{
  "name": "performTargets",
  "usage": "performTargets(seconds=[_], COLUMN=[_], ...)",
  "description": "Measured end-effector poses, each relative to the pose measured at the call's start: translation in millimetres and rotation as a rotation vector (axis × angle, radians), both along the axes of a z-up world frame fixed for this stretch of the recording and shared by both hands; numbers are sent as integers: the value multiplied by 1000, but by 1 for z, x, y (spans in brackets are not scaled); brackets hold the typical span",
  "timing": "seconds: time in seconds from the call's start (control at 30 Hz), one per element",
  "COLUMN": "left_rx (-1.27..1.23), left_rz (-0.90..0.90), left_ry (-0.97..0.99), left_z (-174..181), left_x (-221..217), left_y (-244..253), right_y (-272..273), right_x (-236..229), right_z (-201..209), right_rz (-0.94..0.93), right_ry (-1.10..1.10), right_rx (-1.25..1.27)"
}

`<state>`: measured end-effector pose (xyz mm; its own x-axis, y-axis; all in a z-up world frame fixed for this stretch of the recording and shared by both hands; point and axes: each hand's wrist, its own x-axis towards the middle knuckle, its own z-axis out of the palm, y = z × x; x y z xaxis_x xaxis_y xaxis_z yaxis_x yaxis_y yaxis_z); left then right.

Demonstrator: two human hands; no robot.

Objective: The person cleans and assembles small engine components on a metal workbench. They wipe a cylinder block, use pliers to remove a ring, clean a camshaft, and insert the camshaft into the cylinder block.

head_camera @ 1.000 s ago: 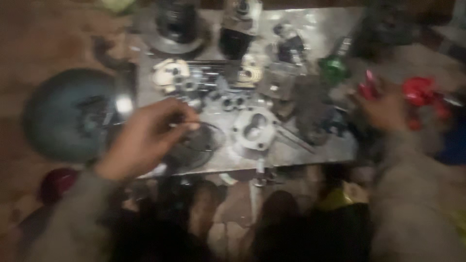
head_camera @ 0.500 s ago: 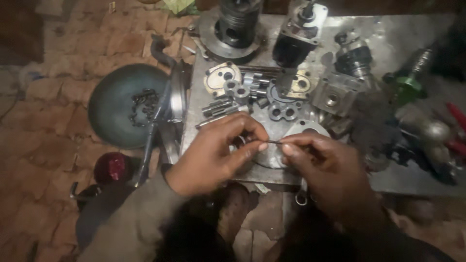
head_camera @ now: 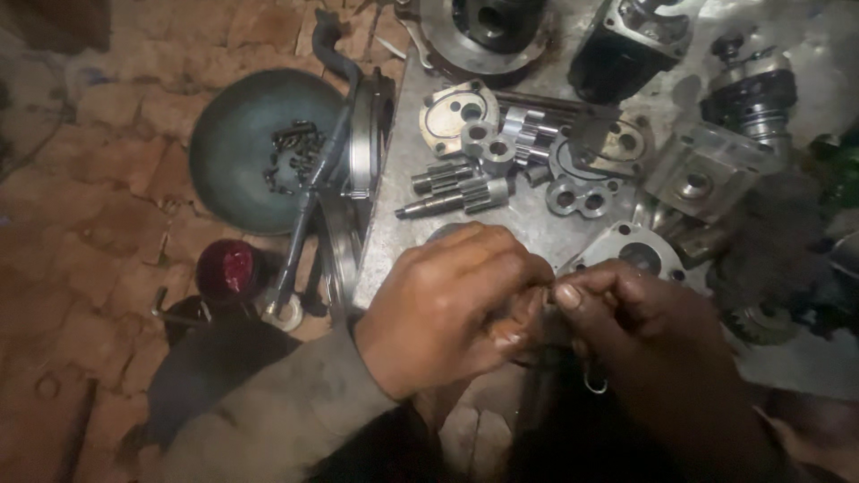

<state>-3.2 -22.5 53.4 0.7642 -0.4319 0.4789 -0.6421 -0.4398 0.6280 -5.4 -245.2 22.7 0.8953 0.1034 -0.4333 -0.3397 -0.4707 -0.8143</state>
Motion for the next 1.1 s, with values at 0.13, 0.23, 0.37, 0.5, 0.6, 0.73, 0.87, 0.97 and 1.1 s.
performTargets(seconds=[0.13, 0.23, 0.37, 0.5, 0.6, 0.73, 0.87, 0.97, 1.1], left_rx=[-16, -21, -59, -35, -23, -61, -167, -166, -167], left_rz=[31, 64, 86, 50, 50, 78, 75, 103, 105], left_ry=[-55, -2, 82, -31, -34, 51, 231, 278, 339], left_z=[-5, -9, -10, -9, -8, -9, -6, -4, -4], left_x=[0, 0, -1, -3, -4, -6, -6, -6, -7], left_y=[-1, -3, -2, 1, 2, -5, -7, -9, -11], right_y=[3, 5, 5, 1, -4, -6, -7, -7, -7], right_x=[-3, -2, 0, 2, 1, -1, -1, 0, -1], right_z=[1, 1, -2, -5, -9, -12, -11, -11, -14], right_rz=[8, -38, -31, -42, 3, -62, -50, -92, -75], right_ry=[-4, 90, 90, 93, 129, 230, 232, 291, 272], right_rx=[69, 66, 92, 221, 294, 255, 351, 374, 509])
